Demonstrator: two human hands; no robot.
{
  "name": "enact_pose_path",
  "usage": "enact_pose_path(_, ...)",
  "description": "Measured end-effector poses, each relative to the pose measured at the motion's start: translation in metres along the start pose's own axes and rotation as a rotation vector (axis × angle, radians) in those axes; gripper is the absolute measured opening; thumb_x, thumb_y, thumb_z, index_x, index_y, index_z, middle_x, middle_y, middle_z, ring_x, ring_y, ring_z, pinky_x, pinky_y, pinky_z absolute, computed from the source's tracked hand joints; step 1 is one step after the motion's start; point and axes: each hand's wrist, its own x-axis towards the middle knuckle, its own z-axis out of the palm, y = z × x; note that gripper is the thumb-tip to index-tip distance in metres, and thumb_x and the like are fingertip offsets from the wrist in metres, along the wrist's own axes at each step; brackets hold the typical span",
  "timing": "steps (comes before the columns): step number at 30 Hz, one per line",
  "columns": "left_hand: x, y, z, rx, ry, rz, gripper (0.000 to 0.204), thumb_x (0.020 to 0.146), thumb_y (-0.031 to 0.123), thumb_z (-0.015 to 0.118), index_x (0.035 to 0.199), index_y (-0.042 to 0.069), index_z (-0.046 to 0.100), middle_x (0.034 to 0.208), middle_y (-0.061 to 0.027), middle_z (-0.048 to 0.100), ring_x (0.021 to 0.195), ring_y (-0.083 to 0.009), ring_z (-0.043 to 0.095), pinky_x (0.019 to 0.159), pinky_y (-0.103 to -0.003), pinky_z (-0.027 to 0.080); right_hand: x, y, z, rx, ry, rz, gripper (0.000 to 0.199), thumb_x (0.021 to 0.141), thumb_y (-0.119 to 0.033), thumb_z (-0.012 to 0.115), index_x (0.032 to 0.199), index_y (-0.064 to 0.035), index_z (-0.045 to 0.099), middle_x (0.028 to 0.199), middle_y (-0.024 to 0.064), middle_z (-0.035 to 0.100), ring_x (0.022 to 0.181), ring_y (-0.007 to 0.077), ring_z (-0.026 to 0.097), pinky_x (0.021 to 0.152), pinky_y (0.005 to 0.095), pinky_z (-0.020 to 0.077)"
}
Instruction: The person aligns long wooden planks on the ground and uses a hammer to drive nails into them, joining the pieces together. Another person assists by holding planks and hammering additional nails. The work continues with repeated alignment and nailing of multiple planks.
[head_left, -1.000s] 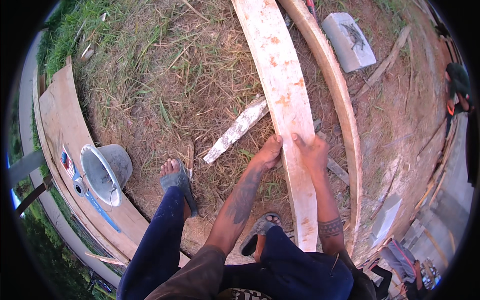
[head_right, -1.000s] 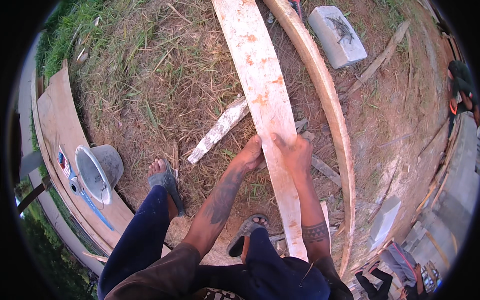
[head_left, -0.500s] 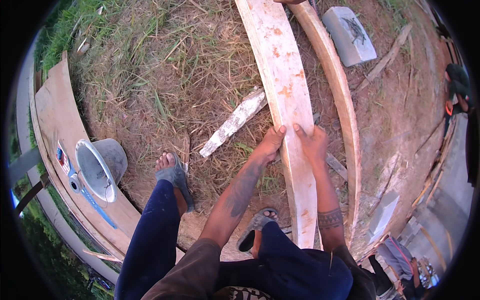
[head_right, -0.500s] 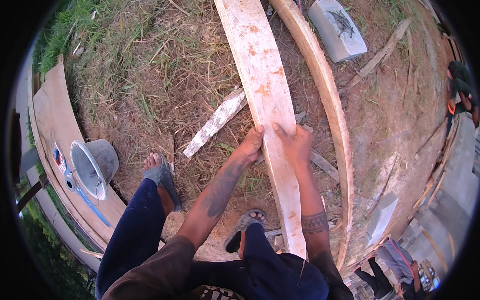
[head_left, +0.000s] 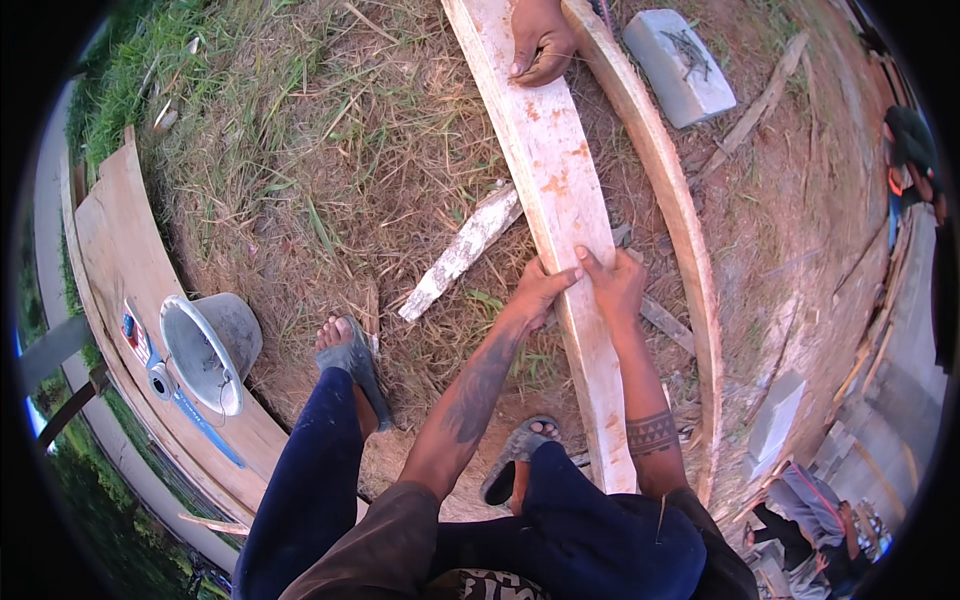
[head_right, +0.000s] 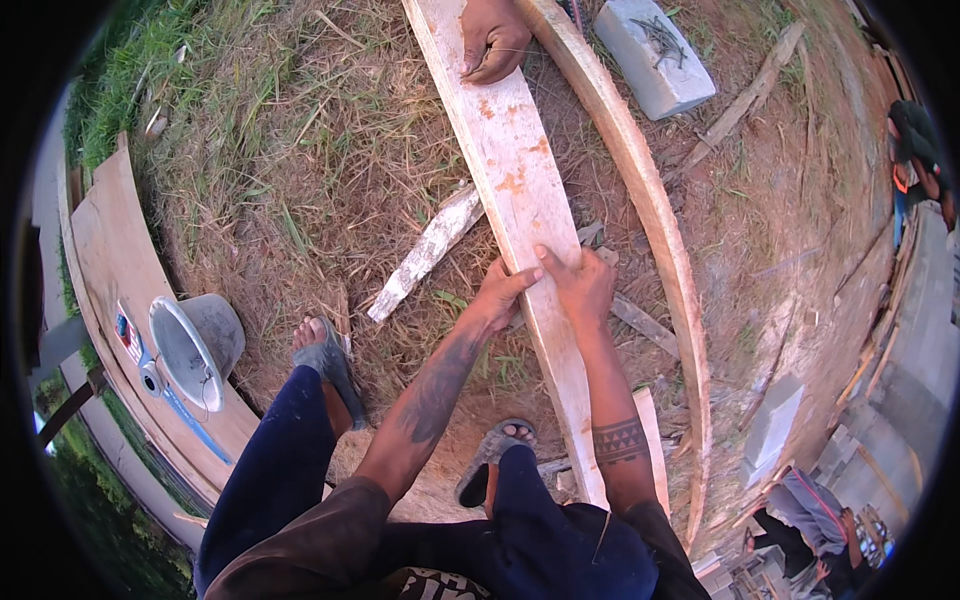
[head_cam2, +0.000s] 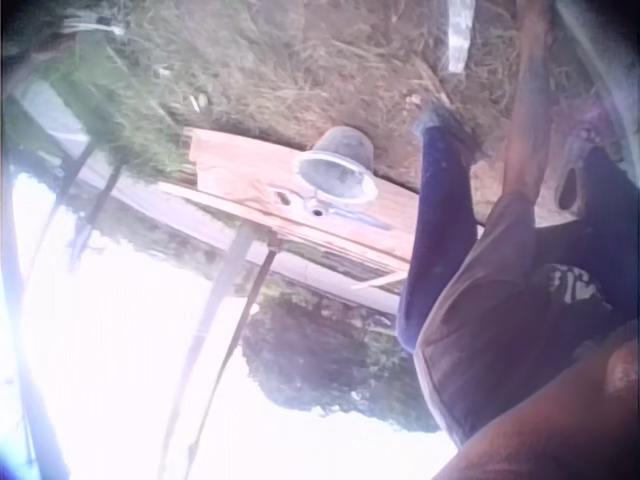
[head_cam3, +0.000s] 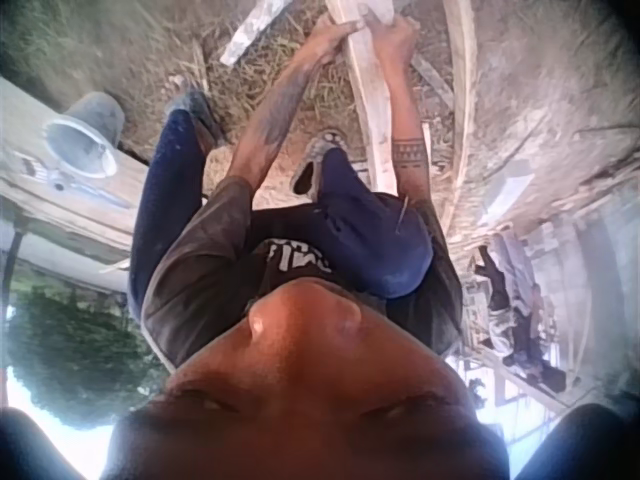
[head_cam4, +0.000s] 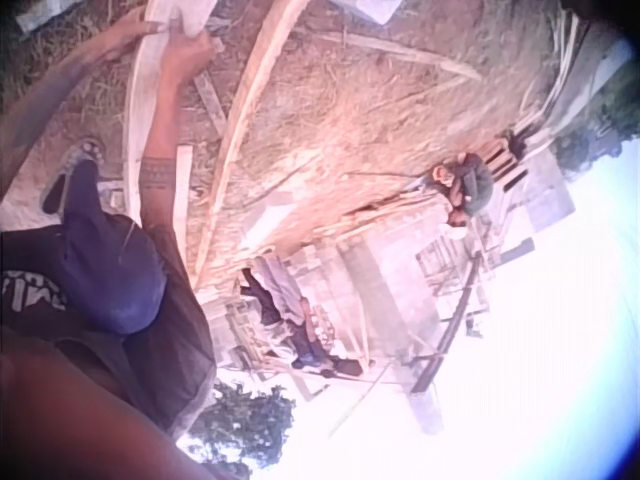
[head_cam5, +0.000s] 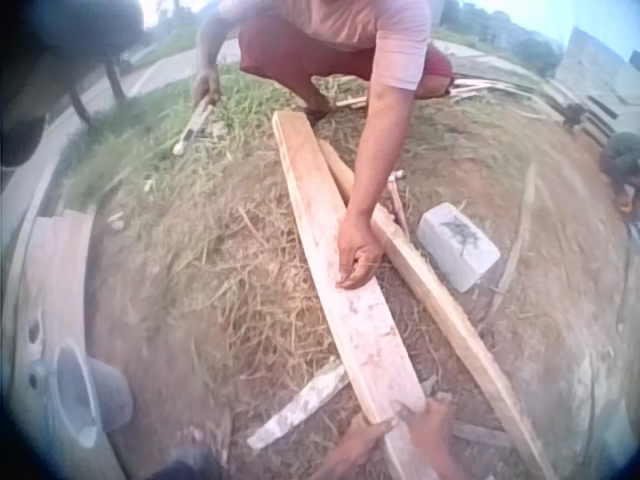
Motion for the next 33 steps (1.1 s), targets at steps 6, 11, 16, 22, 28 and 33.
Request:
enact_pose_path(6, 0.006, -0.01, -0.017, -0.027, -0.119, 0.008, 0.088, 0.084, 0.034, 0.09, 0.151, -0.001, 0.044, 0.143, -0.0186, 0.06, 0.132, -0.0306, 0.062, 0.113, -0.051, 0.052, -0.012, -0.015, -0.001, -0.087, 0.048, -0.004, 0.072, 0.077, -0.062, 0.089, 0.086, 0.0074, 0.074, 0.075, 0.025, 0.074, 0.071, 0.0412, 0.075, 0.069, 0.05, 0.0567)
enact_pose_path(11, 0.01, -0.014, -0.026, -0.03, -0.158, -0.001, 0.09, 0.084, 0.04, 0.088, 0.152, 0.0, 0.045, 0.144, -0.0169, 0.06, 0.132, -0.0304, 0.062, 0.112, -0.05, 0.053, -0.019, -0.033, -0.004, -0.082, 0.034, 0.052, 0.065, 0.078, -0.056, 0.091, 0.093, 0.0057, 0.077, 0.083, 0.0235, 0.077, 0.077, 0.0363, 0.077, 0.072, 0.0466, 0.0581)
enact_pose_path(16, 0.009, -0.015, -0.023, -0.02, -0.139, 0.022, 0.092, 0.084, 0.041, 0.088, 0.153, 0.0, 0.044, 0.143, -0.0167, 0.06, 0.131, -0.031, 0.062, 0.112, -0.05, 0.053, -0.019, -0.035, -0.004, -0.123, 0.034, 0.072, 0.065, 0.078, -0.055, 0.092, 0.095, 0.0057, 0.077, 0.084, 0.0233, 0.078, 0.078, 0.035, 0.078, 0.072, 0.0453, 0.0582)
enact_pose_path(22, 0.009, -0.016, -0.033, -0.017, -0.148, 0.024, 0.094, 0.084, 0.043, 0.088, 0.154, 0.001, 0.042, 0.145, -0.017, 0.059, 0.133, -0.0318, 0.061, 0.112, -0.051, 0.053, -0.019, -0.04, -0.002, -0.137, 0.016, 0.072, 0.067, 0.078, -0.058, 0.09, 0.095, 0.0053, 0.078, 0.085, 0.0232, 0.078, 0.079, 0.0365, 0.078, 0.074, 0.0464, 0.0578)
enact_pose_path(28, 0.01, -0.018, -0.034, -0.027, -0.142, 0.024, 0.096, 0.083, 0.043, 0.09, 0.154, 0.002, 0.042, 0.145, -0.0171, 0.058, 0.133, -0.032, 0.061, 0.112, -0.051, 0.053, -0.021, -0.043, -0.002, -0.151, 0.004, 0.106, 0.065, 0.079, -0.059, 0.09, 0.095, 0.0032, 0.078, 0.086, 0.0223, 0.078, 0.081, 0.037, 0.077, 0.075, 0.0475, 0.0574)
enact_pose_path(33, 0.01, -0.018, -0.031, -0.032, -0.143, 0.033, 0.097, 0.082, 0.043, 0.091, 0.154, 0.002, 0.042, 0.145, -0.0173, 0.058, 0.133, -0.0319, 0.061, 0.112, -0.05, 0.053, -0.023, -0.043, 0.0, -0.139, 0.026, 0.1, 0.065, 0.079, -0.06, 0.09, 0.094, 0.0026, 0.077, 0.083, 0.022, 0.077, 0.079, 0.036, 0.077, 0.074, 0.0477, 0.0572)
